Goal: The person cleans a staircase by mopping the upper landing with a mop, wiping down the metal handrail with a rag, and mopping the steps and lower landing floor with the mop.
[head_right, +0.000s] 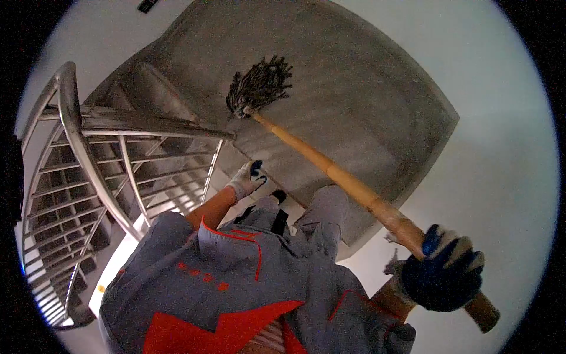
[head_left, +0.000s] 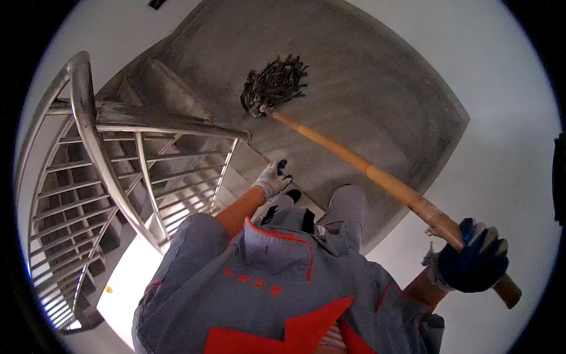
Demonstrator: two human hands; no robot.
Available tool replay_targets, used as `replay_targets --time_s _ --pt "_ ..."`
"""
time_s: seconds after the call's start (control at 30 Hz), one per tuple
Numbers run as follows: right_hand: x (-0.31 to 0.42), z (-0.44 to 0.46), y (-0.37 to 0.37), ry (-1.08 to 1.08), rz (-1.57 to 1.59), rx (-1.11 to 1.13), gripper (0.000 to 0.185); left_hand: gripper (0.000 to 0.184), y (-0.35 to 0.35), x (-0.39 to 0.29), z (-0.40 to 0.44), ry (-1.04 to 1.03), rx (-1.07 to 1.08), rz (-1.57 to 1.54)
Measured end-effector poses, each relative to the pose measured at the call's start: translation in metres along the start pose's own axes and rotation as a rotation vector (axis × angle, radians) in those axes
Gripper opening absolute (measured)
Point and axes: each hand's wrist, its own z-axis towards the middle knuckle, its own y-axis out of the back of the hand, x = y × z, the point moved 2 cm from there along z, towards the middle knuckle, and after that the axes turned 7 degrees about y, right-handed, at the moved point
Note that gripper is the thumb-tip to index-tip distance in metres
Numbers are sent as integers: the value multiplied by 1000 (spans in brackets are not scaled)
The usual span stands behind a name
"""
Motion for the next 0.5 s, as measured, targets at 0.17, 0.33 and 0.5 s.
replay_targets --time_s 0.17,0.33,0.5 --pt "9 -39 60 -104 276 -178 19 82 48 -13 1 -195 -73 141" --pt "34 -69 95 -146 1951 -559 21 84 68 11 -21 -329 -70 131" --pt "42 -79 138 2 2781 -758 27 90 53 9 -24 -492 -244 182"
